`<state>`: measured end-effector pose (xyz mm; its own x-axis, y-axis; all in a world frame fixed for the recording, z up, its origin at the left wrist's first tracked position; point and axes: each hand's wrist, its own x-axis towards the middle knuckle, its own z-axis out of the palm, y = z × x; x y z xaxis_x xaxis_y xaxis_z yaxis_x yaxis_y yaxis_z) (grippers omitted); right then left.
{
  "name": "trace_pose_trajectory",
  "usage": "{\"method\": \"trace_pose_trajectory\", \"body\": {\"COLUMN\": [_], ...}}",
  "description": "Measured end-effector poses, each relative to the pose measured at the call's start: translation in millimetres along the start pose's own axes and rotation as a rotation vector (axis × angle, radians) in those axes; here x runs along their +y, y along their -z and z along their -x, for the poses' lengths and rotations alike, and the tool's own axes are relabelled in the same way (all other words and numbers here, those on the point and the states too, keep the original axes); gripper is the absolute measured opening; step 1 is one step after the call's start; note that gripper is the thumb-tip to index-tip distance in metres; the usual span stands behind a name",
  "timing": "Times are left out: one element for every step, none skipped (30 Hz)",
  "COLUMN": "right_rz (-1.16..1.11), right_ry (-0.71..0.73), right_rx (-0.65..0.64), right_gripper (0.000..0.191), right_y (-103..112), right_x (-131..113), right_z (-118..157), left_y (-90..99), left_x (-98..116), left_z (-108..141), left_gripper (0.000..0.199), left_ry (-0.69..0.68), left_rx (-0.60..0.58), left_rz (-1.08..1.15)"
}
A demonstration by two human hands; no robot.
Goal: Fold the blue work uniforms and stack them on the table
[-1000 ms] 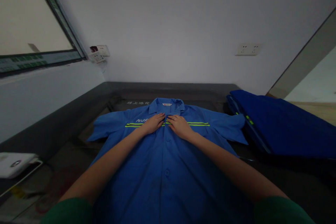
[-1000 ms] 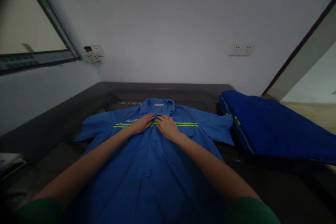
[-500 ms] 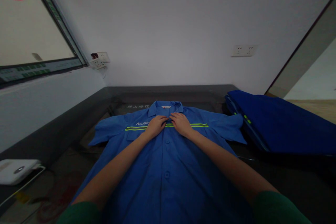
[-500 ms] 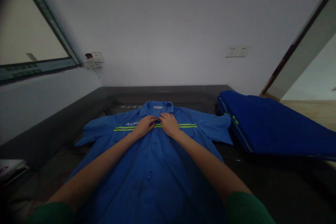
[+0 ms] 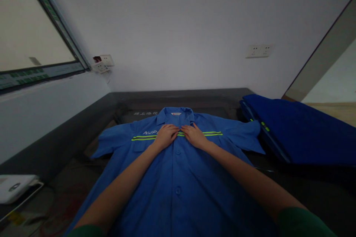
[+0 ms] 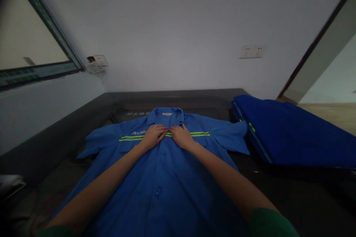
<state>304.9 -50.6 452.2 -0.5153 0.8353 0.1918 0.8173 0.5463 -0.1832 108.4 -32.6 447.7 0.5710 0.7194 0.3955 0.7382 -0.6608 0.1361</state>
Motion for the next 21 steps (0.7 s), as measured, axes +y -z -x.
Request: {"method": "trace_pose_trajectory", "body": {"right_rz": [-0.009, -0.020, -0.032, -0.045, -0.059, -0.074, -0.090, -0.108, -0.129, -0.149, -0.166, -0.177, -0.181, -0.181, -0.176, -0.172, -0.167, -0.162, -0.156, -0.152, -0.148], "right_ry": [-0.002, -0.001, -0.002, -0.006, -0.014, -0.032, -0.062, -0.104, -0.157, -0.219, -0.289, -0.357, -0.415, -0.462, -0.493, -0.509, -0.518, -0.524, -0.534, -0.544, -0.555], "right_rx": [0.008, 0.023, 0.048, 0.085, 0.131, 0.180, 0.227, 0.264, 0.291, 0.304, 0.303, 0.289, 0.268, 0.245, 0.225, 0.209, 0.201, 0.196, 0.188, 0.179, 0.170], "right_gripper": [0.041, 0.040, 0.038, 0.036, 0.034, 0.032, 0.031, 0.031, 0.031, 0.030, 0.029, 0.028, 0.027, 0.026, 0.026, 0.025, 0.025, 0.025, 0.026, 0.027, 0.027], "right_y": [0.0, 0.8, 2.7, 5.7, 9.9, 15.0, 20.8, 27.1, 33.4, 39.4, 44.8, 49.1, 52.2, 54.0, 54.5, 53.8, 52.2, 49.8, 47.1, 44.3, 41.6], "right_x": [0.8, 2.3, 4.8, 8.6, 13.7, 20.2, 27.9, 36.4, 45.3, 54.0, 62.0, 68.8, 74.0, 77.5, 79.2, 79.3, 78.3, 76.6, 74.6, 72.8, 71.6], "right_z": [0.0, -0.2, -0.7, -1.6, -3.1, -5.2, -7.9, -11.5, -15.7, -20.7, -26.3, -32.6, -39.4, -46.8, -54.7, -62.9, -71.3, -79.9, -88.2, -96.3, -103.9], "left_y": [0.9, 1.8, 2.5, 3.1, 3.6, 4.0, 4.5, 5.2, 6.3, 8.0, 10.4, 13.4, 16.9, 20.6, 24.3, 27.5, 29.7, 30.9, 30.7, 29.3, 26.8], "left_x": [0.9, 1.8, 2.7, 3.5, 4.1, 4.2, 3.4, 1.6, -1.6, -6.5, -13.2, -21.7, -31.6, -42.6, -54.3, -65.9, -77.0, -87.1, -95.9, -103.4, -109.6], "left_z": [0.1, 0.3, 0.4, 0.6, 0.7, 0.6, 0.2, -0.6, -2.0, -4.3, -7.4, -11.4, -16.4, -22.3, -28.9, -36.0, -43.3, -50.9, -58.4, -65.8, -73.1], "left_gripper": [0.027, 0.028, 0.029, 0.029, 0.030, 0.030, 0.031, 0.031, 0.032, 0.032, 0.031, 0.031, 0.031, 0.030, 0.030, 0.030, 0.030, 0.030, 0.031, 0.032, 0.035], "left_ry": [0.006, 0.008, 0.008, 0.010, 0.013, 0.018, 0.024, 0.036, 0.052, 0.074, 0.100, 0.132, 0.170, 0.217, 0.276, 0.349, 0.429, 0.504, 0.565, 0.607, 0.632], "left_rx": [-0.013, -0.027, -0.039, -0.045, -0.049, -0.050, -0.045, -0.030, -0.005, 0.031, 0.078, 0.129, 0.177, 0.216, 0.242, 0.246, 0.231, 0.204, 0.173, 0.142, 0.115], "left_rz": [0.009, 0.019, 0.031, 0.048, 0.070, 0.097, 0.130, 0.166, 0.200, 0.228, 0.247, 0.251, 0.241, 0.219, 0.190, 0.157, 0.125, 0.098, 0.079, 0.066, 0.060]}}
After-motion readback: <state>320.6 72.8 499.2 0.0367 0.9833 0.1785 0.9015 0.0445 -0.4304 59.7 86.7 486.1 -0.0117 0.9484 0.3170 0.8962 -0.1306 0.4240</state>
